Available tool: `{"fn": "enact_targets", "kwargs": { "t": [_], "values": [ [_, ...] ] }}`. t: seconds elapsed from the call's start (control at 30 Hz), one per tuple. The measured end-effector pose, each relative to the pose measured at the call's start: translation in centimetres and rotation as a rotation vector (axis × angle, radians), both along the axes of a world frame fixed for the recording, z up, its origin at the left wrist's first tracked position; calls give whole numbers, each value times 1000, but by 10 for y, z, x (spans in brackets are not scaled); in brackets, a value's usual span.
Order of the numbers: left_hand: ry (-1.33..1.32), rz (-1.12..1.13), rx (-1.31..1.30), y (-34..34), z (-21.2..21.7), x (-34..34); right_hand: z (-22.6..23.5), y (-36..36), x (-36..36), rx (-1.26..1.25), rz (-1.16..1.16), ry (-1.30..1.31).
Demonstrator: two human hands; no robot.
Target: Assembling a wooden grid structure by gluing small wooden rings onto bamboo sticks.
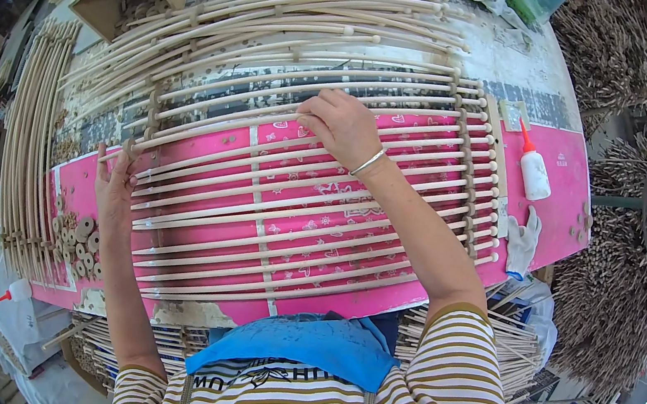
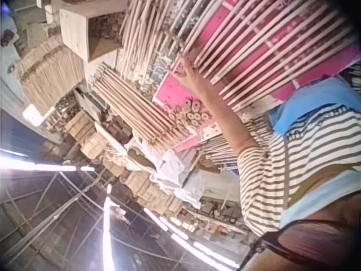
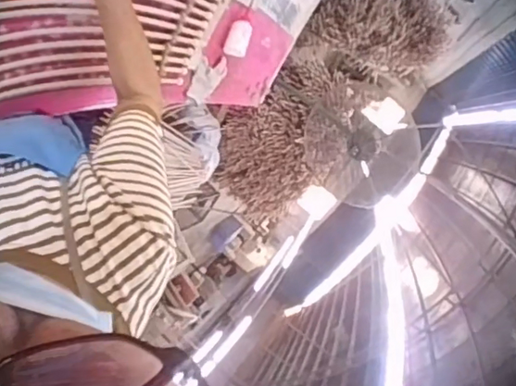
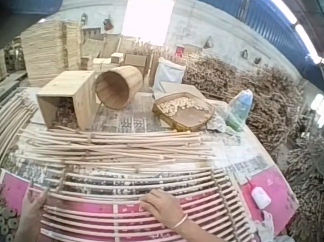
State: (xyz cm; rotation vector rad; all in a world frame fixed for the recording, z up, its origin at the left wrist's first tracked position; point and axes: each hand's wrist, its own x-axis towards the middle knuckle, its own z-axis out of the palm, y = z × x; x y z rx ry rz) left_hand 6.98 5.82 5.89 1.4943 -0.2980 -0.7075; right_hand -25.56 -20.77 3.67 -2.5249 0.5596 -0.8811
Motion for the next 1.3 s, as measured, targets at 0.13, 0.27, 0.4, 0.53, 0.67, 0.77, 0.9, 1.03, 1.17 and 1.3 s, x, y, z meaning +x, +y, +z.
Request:
{"fn": "enact_targets", "kwargs": {
  "t": [0.13, 0.27, 0.4, 0.53, 0.67, 0.77, 0.9, 1.03, 1.17, 1.3],
  "values": [
    [-241, 60, 150, 14, -1, 11, 4, 1, -5, 33, -72, 114],
    [-1153, -58, 312, 10, 15, 11, 5, -2, -11, 50, -28, 99],
    [-1289, -252, 316, 4, 20, 9, 8, 3, -5, 82, -3, 109],
    [-1268, -331, 413, -1, 13, 10, 5, 4, -1, 10, -3, 130],
    [-1271, -344, 417, -4, 5, 10, 0, -1, -4, -77, 16, 196],
    [-1267, -340, 414, -7, 4, 10, -1, 0, -4, -126, -9, 250],
    [-1262, -342, 404, -8, 0, 11, 4, 3, -1, -190, -24, 259],
    [-1263, -343, 402, -7, -3, 11, 5, 4, -2, -159, -20, 242],
    [-1252, -342, 408, -7, -5, 8, 3, 3, -2, -210, -29, 223],
    [-1336, -320, 422, -7, -8, 6, 6, 6, 1, -294, -59, 218]
  ]
}}
